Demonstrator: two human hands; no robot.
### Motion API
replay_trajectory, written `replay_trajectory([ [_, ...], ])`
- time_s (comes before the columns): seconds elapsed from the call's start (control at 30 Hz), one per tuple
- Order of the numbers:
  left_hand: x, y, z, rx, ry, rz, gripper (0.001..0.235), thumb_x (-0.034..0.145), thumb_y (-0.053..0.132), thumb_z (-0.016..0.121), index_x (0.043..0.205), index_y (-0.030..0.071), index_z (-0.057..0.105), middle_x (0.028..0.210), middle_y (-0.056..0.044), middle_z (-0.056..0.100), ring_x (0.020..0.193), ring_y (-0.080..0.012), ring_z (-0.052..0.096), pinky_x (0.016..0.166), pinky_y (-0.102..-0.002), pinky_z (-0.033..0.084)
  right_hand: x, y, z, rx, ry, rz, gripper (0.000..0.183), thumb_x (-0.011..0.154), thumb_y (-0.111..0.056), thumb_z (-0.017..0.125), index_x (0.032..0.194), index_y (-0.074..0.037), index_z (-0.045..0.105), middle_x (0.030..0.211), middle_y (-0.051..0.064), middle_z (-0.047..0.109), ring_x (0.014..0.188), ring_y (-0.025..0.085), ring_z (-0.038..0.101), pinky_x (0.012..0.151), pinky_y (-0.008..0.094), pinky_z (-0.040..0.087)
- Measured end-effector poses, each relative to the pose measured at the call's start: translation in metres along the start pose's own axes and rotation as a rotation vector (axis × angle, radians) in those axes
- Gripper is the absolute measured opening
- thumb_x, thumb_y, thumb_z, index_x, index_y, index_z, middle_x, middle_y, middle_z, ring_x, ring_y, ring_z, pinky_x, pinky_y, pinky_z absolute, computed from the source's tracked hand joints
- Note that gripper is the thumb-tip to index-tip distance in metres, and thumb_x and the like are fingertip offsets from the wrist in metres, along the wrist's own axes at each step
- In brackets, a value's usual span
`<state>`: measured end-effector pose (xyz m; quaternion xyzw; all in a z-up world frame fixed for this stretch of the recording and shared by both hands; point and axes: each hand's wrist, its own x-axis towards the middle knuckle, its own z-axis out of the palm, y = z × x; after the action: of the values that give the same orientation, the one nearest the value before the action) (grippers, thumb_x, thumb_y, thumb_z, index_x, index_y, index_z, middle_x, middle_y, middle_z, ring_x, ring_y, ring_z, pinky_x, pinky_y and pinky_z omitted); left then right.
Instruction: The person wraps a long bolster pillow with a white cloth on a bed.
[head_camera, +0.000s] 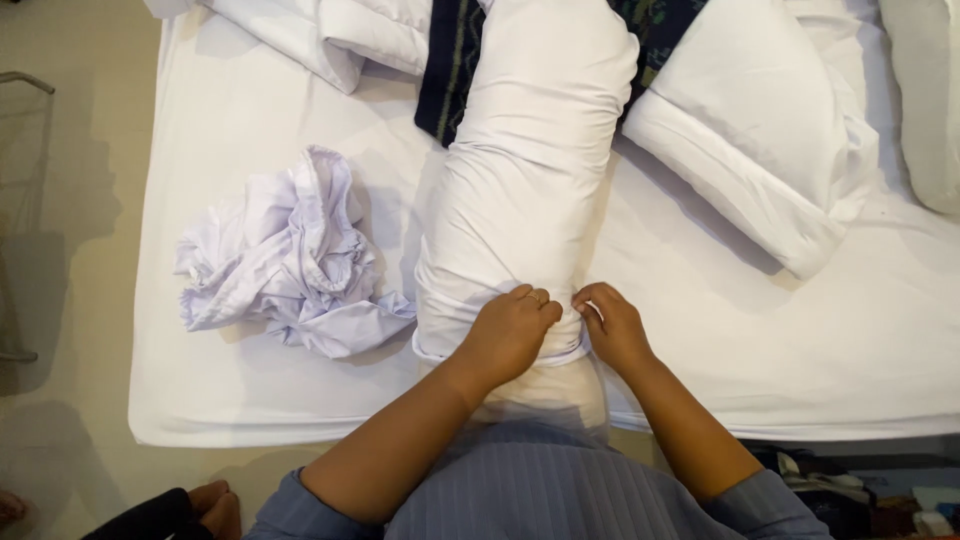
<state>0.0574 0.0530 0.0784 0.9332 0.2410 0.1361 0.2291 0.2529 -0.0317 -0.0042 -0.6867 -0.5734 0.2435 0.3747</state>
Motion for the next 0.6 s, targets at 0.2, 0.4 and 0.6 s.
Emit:
replay_trajectory([
  [0.2,-0.018,-0.06,-0.021,-0.151,0.525,-0.08,0.032,0.085,-0.003,0.06,0.114,0.005,0.071,0.116,-0.014,0.07,0.116,-0.0343,0.063,0.105,-0.046,0.049,0.042,-0.062,-0.002,-0.126,0.14,-0.277,0.02,0.09,-0.007,0.071,0.11,-0.006,0.067,0.115,0.012,0.067,0.116,0.032,0.06,0.099,0.043,0.049],
  [0.4,-0.03,-0.118,-0.005,-0.217,0.63,-0.402,0.029,0.092,0.005,0.065,0.12,0.004,0.07,0.118,-0.017,0.069,0.105,-0.0344,0.066,0.091,-0.043,0.051,0.103,-0.115,0.031,-0.28,0.058,-0.408,0.04,0.083,-0.016,0.078,0.12,-0.002,0.069,0.115,0.012,0.067,0.109,0.032,0.06,0.093,0.044,0.049],
  [0.6,-0.028,-0.148,0.007,-0.329,0.553,-0.566,0.011,0.092,0.017,0.074,0.099,0.009,0.076,0.096,-0.009,0.075,0.084,-0.0278,0.071,0.075,-0.037,0.055,0.124,-0.095,0.054,-0.35,-0.004,-0.284,0.01,0.087,-0.016,0.076,0.093,-0.009,0.075,0.088,0.008,0.068,0.091,0.03,0.063,0.08,0.04,0.052],
])
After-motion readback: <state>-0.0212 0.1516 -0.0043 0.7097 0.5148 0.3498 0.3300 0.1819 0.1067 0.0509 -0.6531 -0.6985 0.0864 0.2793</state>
